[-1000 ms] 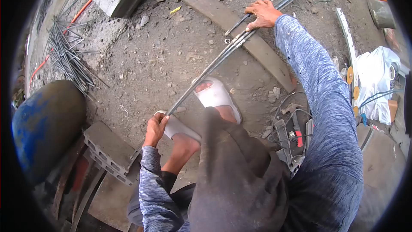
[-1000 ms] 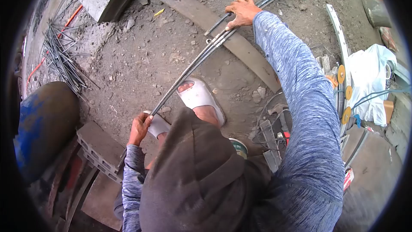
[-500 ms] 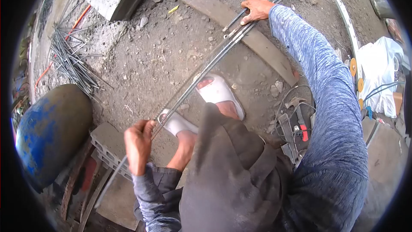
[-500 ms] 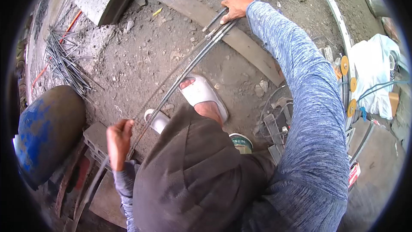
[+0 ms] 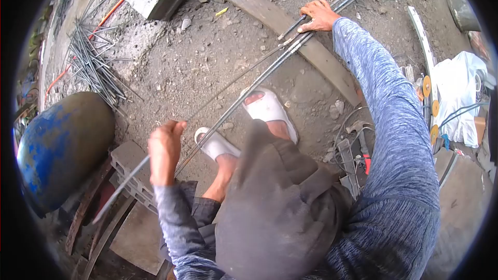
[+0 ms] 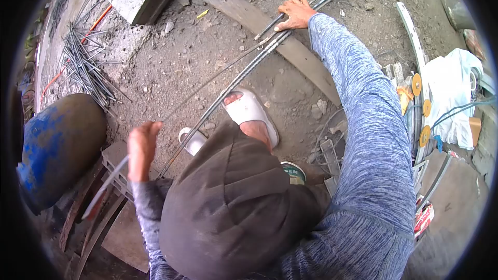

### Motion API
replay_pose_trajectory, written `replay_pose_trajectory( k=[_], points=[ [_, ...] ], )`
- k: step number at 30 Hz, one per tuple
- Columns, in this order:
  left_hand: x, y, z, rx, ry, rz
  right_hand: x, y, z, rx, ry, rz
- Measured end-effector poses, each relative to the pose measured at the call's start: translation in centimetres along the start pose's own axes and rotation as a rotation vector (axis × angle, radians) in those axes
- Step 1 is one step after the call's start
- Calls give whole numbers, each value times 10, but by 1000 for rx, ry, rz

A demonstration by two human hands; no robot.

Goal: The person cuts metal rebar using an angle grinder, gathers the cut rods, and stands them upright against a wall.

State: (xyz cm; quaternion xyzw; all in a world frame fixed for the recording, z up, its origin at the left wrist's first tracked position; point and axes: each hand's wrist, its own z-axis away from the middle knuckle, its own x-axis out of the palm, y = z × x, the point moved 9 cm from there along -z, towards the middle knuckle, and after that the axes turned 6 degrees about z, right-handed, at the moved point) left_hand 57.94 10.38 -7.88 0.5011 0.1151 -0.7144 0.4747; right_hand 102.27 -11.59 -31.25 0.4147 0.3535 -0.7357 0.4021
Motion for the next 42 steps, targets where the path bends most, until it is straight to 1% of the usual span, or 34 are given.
replay_pose_trajectory(
  k=[1,3,5,7,8,9,11,12,13,14,15,16,17,18,21,22,23,24,25,26,27,28,29,30,31,32,34,36,37,38,39,40,41,42],
  points=[
    [40,-43,-5,15,-39,129,0,-2,1,4,-36,-3],
    [119,-92,-5,-66,-217,323,-3,-3,1,11,-101,-1],
    [180,-114,0,-54,-331,273,-6,0,0,17,-68,-13],
    [196,-122,13,-1,-177,333,-1,-1,-1,18,-66,-27],
    [182,-112,24,-124,-220,360,0,1,0,10,17,-40],
    [175,-105,30,-139,-191,412,3,6,3,-2,27,-34],
    [138,-116,43,-202,-42,493,-7,0,3,-25,90,1],
    [114,-120,44,-235,-13,383,-6,-1,-2,2,37,17],
    [93,-126,47,-207,50,363,-4,-1,-3,-14,116,17],
    [70,-131,48,-240,88,393,2,6,-4,-30,147,-23],
    [47,-136,46,-258,116,430,3,7,-2,-11,120,-61],
    [19,-149,40,-241,213,432,-2,3,3,4,105,-95],
    [-5,-169,30,-214,295,442,-5,0,8,-1,113,-104],
    [-51,-188,6,42,498,384,-9,1,8,10,107,-105],
    [-223,-240,-61,-106,778,-30,-20,-10,3,66,-15,-104],
    [-269,-233,-56,-225,1073,-132,-19,-9,3,77,-28,-95],
    [-292,-244,-65,-358,1214,-56,-21,-8,3,82,-17,-95],
    [-297,-252,-91,-319,1113,187,-23,-9,5,80,-12,-94],
    [-277,-205,-103,-257,961,290,-21,-10,4,76,-10,-96],
    [-242,-161,-112,-131,801,329,-20,-10,3,76,-14,-95],
    [-195,-134,-122,-37,594,322,-20,-8,3,79,-19,-93],
    [-136,-101,-118,66,362,255,-18,-7,4,83,-27,-91],
    [-68,-82,-111,115,270,124,-16,-6,4,78,-10,-86],
    [12,-68,-103,457,146,-109,-15,-5,4,73,9,-79],
    [75,-70,-85,157,-129,182,-14,-3,3,66,24,-67],
    [132,-78,-64,97,-190,202,-12,-2,3,55,29,-72],
    [201,-92,-28,-50,-346,279,-15,-3,3,41,27,-78],
    [218,-109,-14,-130,-247,330,-1,7,-6,28,30,31],
    [217,-117,-9,-167,-150,315,0,7,-10,6,70,3],
    [225,-127,-11,-196,-134,318,-5,-2,-13,26,28,60],
    [224,-129,-15,-220,-159,421,-6,-2,-9,0,116,96],
    [206,-104,-20,-204,-228,472,-8,-5,-9,12,-75,121],
    [219,-119,-23,-180,-218,509,-11,-4,-3,-17,-6,95],
    [219,-120,-27,-117,-206,531,-6,1,-1,-8,-10,43]
  ],
)
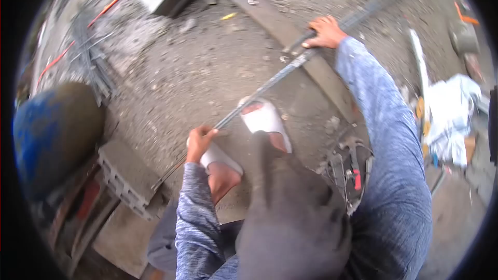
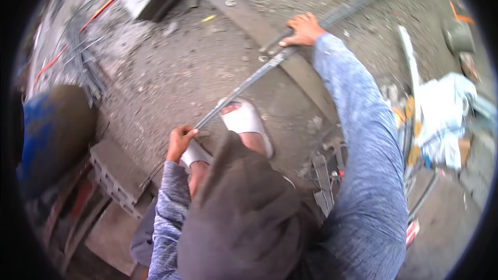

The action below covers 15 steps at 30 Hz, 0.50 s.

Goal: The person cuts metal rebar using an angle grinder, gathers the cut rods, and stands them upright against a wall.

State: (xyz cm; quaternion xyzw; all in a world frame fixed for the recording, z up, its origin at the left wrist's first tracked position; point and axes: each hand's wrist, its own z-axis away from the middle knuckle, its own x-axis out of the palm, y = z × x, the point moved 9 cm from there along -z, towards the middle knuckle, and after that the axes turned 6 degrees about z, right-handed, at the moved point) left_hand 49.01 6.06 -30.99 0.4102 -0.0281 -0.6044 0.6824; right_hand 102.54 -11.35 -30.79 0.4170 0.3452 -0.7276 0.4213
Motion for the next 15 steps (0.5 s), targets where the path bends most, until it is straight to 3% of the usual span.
replay_pose_trajectory(
  k=[7,15],
  points=[
    [-12,33,21,162,140,-63,-7,-7,26,83,22,-67],
    [-5,18,24,45,-41,-33,-15,-12,32,64,-62,9]
  ],
)
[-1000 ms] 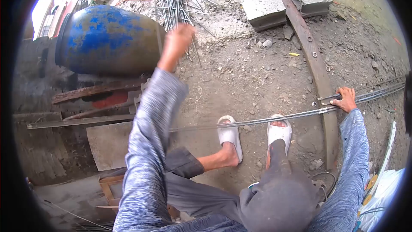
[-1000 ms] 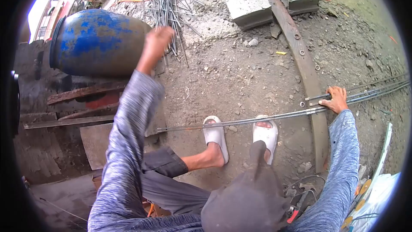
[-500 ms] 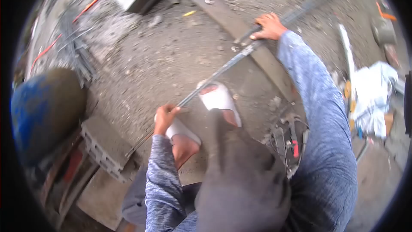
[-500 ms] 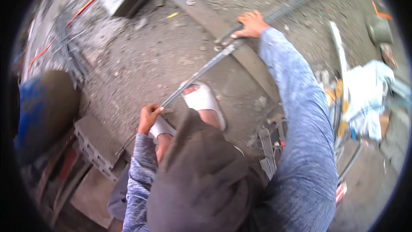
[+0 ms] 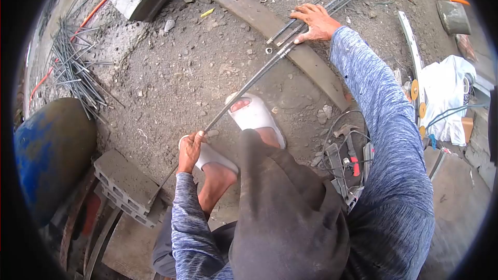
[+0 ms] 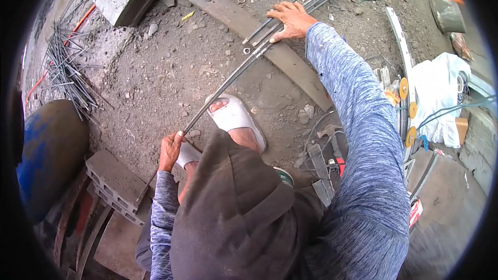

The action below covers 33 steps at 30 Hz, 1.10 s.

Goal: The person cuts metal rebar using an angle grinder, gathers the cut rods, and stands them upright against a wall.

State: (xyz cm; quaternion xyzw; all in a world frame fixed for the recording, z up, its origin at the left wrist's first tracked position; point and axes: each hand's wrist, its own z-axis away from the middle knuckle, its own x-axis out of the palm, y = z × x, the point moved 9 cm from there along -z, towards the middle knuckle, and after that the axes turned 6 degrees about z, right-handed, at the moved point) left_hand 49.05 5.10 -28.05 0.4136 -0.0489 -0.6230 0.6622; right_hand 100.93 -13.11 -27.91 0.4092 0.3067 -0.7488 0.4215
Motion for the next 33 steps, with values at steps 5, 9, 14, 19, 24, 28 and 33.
replay_pose_trajectory(
  k=[5,9,14,19,24,28,33],
  points=[
    [0,-14,-11,-16,15,-60,0,-3,-10,-53,27,69],
    [1,-20,-15,-91,-50,-11,0,-6,-20,-40,-41,98],
    [-9,10,1,-134,-72,29,6,-3,-20,-7,-97,108],
    [-47,95,42,-162,7,-126,8,-4,-22,18,-128,72],
    [-90,279,73,-63,199,-706,9,-4,-22,19,-133,35],
    [-79,423,83,280,401,-931,15,1,-25,7,-90,-10],
    [-90,381,72,256,356,-951,19,5,-25,-12,-16,-23]
  ],
)
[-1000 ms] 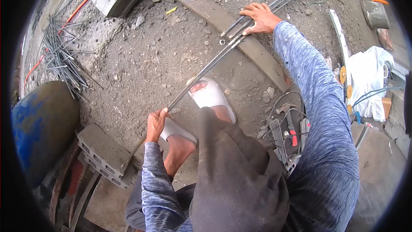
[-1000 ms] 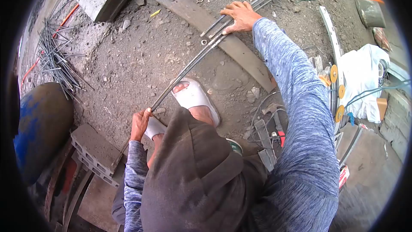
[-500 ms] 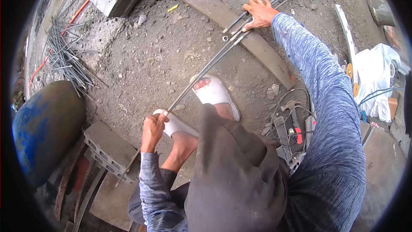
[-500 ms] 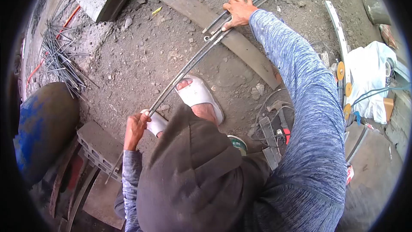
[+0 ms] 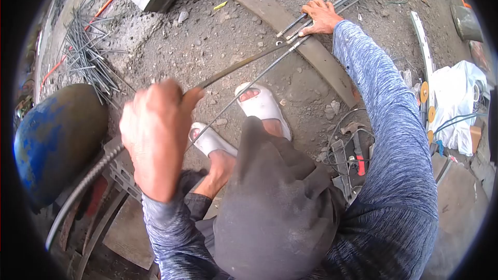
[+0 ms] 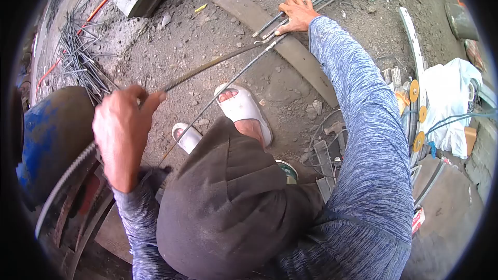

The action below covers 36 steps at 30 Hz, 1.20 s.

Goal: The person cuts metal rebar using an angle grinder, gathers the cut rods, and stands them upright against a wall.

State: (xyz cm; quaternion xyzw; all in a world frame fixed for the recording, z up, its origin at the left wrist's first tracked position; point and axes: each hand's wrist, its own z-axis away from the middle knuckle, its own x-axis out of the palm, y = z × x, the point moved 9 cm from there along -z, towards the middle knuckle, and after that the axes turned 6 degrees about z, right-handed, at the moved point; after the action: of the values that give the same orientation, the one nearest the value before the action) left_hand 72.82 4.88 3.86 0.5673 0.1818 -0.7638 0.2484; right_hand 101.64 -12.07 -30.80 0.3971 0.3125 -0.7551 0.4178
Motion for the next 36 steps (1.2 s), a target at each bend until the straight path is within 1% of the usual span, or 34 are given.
replay_pose_trajectory(
  k=[1,2,4,5,6,7,9,11,12,13,14,15,17,18,19,21,23,24,25,26,27,29,30,31,32,33,34,36],
  points=[
    [27,-30,4,-83,-54,103,0,1,2,-7,30,-7],
    [58,-57,10,-33,-29,154,0,0,3,-18,57,-10],
    [133,-106,25,-195,-169,231,3,0,3,-9,40,-9],
    [174,-128,36,-241,-185,361,3,1,1,-5,34,-6],
    [209,-138,46,-217,-115,539,1,2,0,-4,39,-4],
    [232,-137,50,-230,-200,616,2,2,0,-3,42,-3],
    [277,-142,62,-355,-248,641,5,0,0,-9,47,-5],
    [311,-139,69,-254,-214,684,6,3,0,-11,66,-10],
    [329,-136,74,-256,-287,667,2,3,0,-12,68,-11],
    [345,-133,81,-227,-294,662,-1,-1,1,-16,70,-13],
    [343,-128,86,-221,-248,626,0,0,2,-14,70,-15],
    [342,-123,88,-213,-203,591,-4,2,6,-25,121,-34],
    [329,-122,94,-247,-221,638,-3,2,6,-86,223,-79],
    [317,-124,97,-281,-178,688,-10,1,6,-114,252,-73],
    [299,-133,102,-334,-112,719,-18,-4,6,-102,291,-22],
    [257,-151,103,-420,-93,812,-12,-3,-2,-84,244,-5],
    [197,-182,96,-387,51,734,-5,5,6,-52,297,-84],
    [177,-193,87,-352,104,707,-10,1,10,-45,266,-102],
    [152,-224,73,-295,218,716,-15,-1,12,-25,229,-115],
    [125,-269,54,-105,455,536,-18,-5,9,-21,211,-116],
    [84,-311,25,-115,466,360,-19,-7,10,-13,186,-114],
    [12,-415,-14,-481,659,36,-19,-8,9,-3,134,-100],
    [-32,-409,-12,-656,781,-265,-19,-9,10,1,126,-101],
    [-46,-416,-17,-760,911,-402,-21,-8,8,7,126,-102],
    [-28,-410,-51,-654,631,-609,-22,-8,8,8,118,-103],
    [-1,-404,-58,-462,647,-93,-21,-7,7,8,109,-105],
    [6,-362,-59,-313,634,438,-20,-7,7,11,103,-111],
    [90,-268,-50,-215,190,612,-21,-8,8,11,107,-119]
  ],
)
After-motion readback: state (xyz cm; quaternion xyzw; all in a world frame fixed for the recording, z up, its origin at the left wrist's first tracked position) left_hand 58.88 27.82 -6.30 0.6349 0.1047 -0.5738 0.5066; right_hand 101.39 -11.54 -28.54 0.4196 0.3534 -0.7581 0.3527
